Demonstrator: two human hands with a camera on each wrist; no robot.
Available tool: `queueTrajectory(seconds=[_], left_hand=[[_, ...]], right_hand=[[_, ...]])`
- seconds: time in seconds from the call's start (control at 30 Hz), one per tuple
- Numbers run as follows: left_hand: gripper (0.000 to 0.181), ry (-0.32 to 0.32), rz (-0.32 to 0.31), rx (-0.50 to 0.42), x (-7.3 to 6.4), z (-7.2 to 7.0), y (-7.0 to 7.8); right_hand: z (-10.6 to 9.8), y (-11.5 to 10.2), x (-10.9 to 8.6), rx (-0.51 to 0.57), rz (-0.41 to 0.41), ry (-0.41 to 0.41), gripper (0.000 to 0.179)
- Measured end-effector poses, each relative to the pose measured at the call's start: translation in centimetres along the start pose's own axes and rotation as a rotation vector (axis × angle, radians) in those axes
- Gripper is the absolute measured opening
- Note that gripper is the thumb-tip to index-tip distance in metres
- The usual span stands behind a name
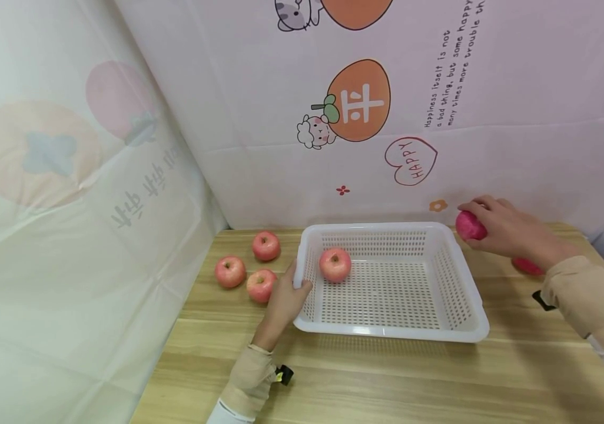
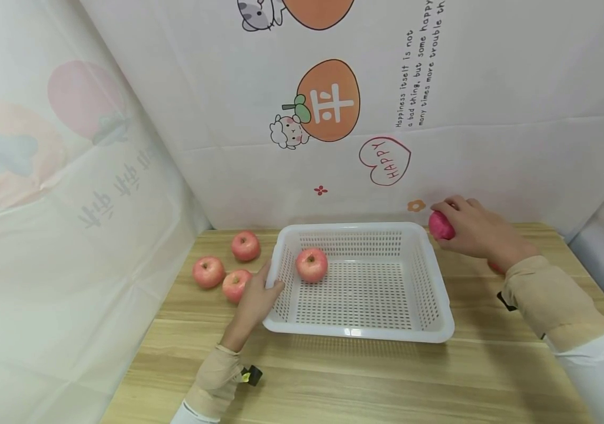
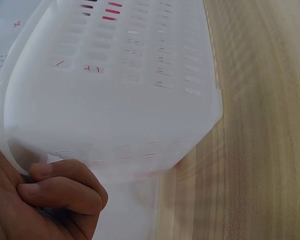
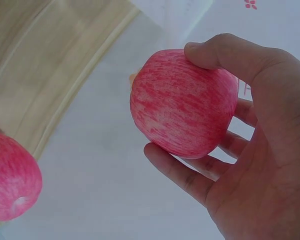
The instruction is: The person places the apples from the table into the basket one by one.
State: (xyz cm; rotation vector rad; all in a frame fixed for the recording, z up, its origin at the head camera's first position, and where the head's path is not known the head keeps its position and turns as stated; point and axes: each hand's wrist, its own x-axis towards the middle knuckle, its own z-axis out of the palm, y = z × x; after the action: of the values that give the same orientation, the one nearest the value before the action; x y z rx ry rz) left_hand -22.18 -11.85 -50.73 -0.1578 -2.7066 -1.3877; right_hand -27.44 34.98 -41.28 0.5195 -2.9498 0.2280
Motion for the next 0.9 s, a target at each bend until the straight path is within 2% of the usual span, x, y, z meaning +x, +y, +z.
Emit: queueTrajectory(seconds=[0.27,0.6,0.9], left_hand=[[0.07,0.001,-0.004,0.005,-0.1,0.0,0.0],[0.069,-0.003,0.006,0.003,0.0,0.0,0.0],[0.069,-0.004,-0.01,-0.013,-0.1,0.1,0.1]], right_hand=[[-0.8,-1.1,0.0,-0.004,-0.017,-0.005,0.075],[-0.7,-2.4,0.2,0.005,-0.031,-0.009,0.075],[-1.1,-3.8,0.3,0.012,-0.058,0.0,0.076]])
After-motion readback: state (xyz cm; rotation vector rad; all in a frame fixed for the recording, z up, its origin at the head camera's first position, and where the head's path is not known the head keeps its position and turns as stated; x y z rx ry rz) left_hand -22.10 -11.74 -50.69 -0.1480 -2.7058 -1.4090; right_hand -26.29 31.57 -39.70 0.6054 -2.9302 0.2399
